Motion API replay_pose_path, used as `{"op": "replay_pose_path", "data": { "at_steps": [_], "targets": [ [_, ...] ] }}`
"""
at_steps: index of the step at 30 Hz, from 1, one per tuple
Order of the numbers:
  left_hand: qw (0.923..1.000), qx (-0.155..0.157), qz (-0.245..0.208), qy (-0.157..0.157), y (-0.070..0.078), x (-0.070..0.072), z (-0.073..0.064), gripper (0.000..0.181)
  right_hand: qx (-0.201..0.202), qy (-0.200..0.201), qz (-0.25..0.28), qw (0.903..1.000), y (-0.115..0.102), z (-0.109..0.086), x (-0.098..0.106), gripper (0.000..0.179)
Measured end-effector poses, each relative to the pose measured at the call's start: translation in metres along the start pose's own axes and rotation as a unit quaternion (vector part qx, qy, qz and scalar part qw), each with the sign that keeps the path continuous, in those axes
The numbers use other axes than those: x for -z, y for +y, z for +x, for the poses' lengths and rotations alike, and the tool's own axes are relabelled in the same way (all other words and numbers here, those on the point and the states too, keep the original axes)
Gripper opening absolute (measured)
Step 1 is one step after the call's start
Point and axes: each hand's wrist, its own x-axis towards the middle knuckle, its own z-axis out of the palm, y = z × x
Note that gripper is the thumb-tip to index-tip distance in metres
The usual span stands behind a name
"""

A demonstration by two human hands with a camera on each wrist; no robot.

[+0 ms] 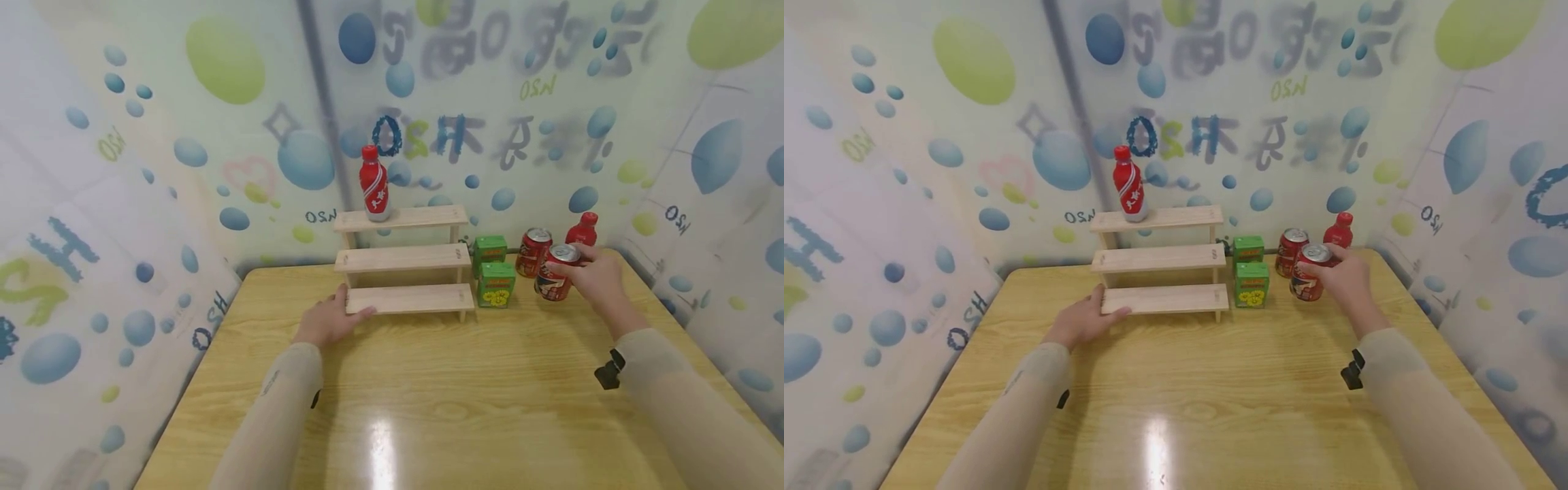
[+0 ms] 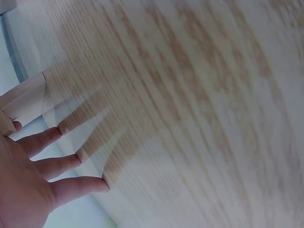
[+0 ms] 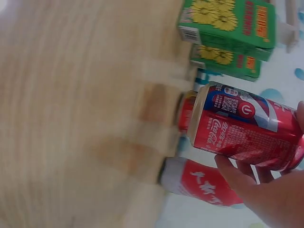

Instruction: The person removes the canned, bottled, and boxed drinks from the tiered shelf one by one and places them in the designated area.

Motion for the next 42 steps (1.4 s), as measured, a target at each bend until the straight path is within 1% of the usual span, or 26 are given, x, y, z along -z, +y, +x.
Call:
{"op": "replay_pose_path", "data": {
  "at_steps": [5, 9, 18, 27, 32, 37, 42],
  "targets": [
    [1.0, -0.005, 0.004, 0.005, -0.001, -0.001, -0.002, 0.127, 0.004, -0.006, -0.007, 1.0, 0.018, 0.004, -0.013, 0.086],
    [0.9999, -0.009, 0.006, 0.008, 0.0, -0.001, -0.002, 0.126, 0.001, -0.007, -0.007, 1.0, 0.024, 0.004, -0.018, 0.089],
    [0.9999, -0.006, 0.005, 0.006, 0.002, -0.001, -0.001, 0.128, 0.011, 0.009, 0.0, 0.9999, 0.023, 0.002, -0.027, 0.087],
    [0.9999, -0.008, 0.003, 0.007, 0.003, -0.002, 0.001, 0.13, 0.009, 0.004, -0.002, 0.9999, 0.024, 0.001, -0.028, 0.086],
    [1.0, -0.007, 0.002, 0.007, 0.003, -0.001, 0.0, 0.131, 0.018, 0.003, -0.009, 0.9998, 0.026, 0.002, -0.028, 0.085],
    [1.0, -0.005, -0.001, 0.008, 0.002, 0.0, 0.0, 0.129, 0.024, -0.011, -0.013, 0.9996, 0.025, 0.003, -0.029, 0.087],
    [0.9999, -0.007, -0.001, 0.008, -0.001, -0.001, 0.0, 0.128, 0.019, -0.036, 0.004, 0.9992, 0.024, 0.004, -0.029, 0.091]
  ]
}}
